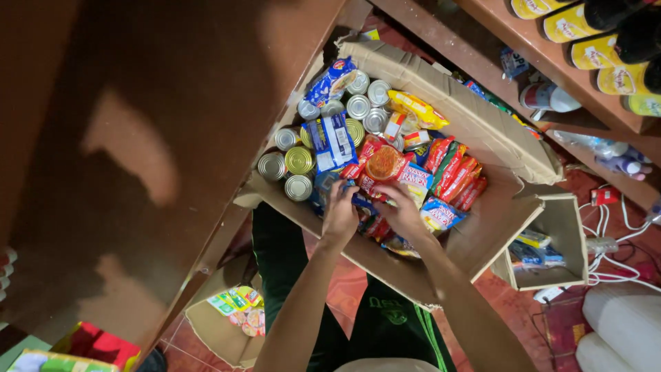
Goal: Organizing and stocking instant noodle packets and canned goods on a shelf from a cardboard box.
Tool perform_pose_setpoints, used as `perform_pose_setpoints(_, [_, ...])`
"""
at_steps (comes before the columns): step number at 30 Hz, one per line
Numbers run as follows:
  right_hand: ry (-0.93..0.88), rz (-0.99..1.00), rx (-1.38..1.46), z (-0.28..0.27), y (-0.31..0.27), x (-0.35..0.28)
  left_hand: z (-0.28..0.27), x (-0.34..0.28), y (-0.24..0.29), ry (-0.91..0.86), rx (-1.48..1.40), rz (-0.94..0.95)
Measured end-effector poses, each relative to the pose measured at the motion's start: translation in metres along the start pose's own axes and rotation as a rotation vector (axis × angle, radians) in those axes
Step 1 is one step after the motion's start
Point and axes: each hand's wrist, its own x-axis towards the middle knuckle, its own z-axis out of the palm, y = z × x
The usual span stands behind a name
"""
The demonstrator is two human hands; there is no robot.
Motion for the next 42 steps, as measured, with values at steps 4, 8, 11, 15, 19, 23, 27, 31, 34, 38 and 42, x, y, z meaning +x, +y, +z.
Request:
perform_pose_setpoints(4, [0.35, -0.065, -0.084, 0.032, 0.013, 0.035, 0.027, 0.0, -0.037, 0.064, -0.036, 0.112])
perform_pose_setpoints(8, [0.885, 0.314, -0.331, 0.051, 0.041, 0.052, 0.034, -0.004, -0.054, 0.089, -0.124, -0.011])
perform_pose_setpoints(11, [0.734, 0.258, -0.037, 0.07, 0.109, 0.07, 0.006, 0.001, -0.027, 0.063, -0.131, -0.076])
perform_pose_setpoints(15, [0.502, 0.195, 0.495, 0.084, 0.123, 0.051, 0.024, -0.001, -0.058, 0.079, -0.161, -0.01])
perform_pose_setpoints(19, [0.463, 0.314, 0.742, 0.067, 0.095, 0.014, 0.031, 0.002, -0.062, 0.133, -0.204, -0.011])
perform_pose_setpoints(23, [0.521, 0.463, 1.202, 0.035, 0.049, -0.005, 0.038, 0.004, -0.066, 0.096, -0.425, -0.086])
perform_pose_setpoints(27, [0.585, 0.397, 1.175, 0.043, 0.109, -0.031, 0.04, 0.004, -0.049, -0.06, -0.705, -0.264])
perform_pose_setpoints(31, [0.582, 0.263, 0.802, 0.038, 0.097, -0.044, 0.043, -0.016, -0.023, -0.169, -0.906, -0.451])
perform_pose_setpoints(34, [0.564, 0.224, 0.463, 0.019, 0.029, -0.045, 0.027, -0.029, 0.017, -0.053, -0.759, -0.35])
perform_pose_setpoints(38, [0.493, 0.156, 0.21, 0.002, -0.061, -0.046, 0.002, -0.045, 0.062, 0.286, -0.78, -0.318])
perform_pose_setpoints(42, [0.37, -0.008, 0.202, -0.02, -0.124, -0.049, -0.054, -0.053, 0.107, 0.499, -0.85, -0.345])
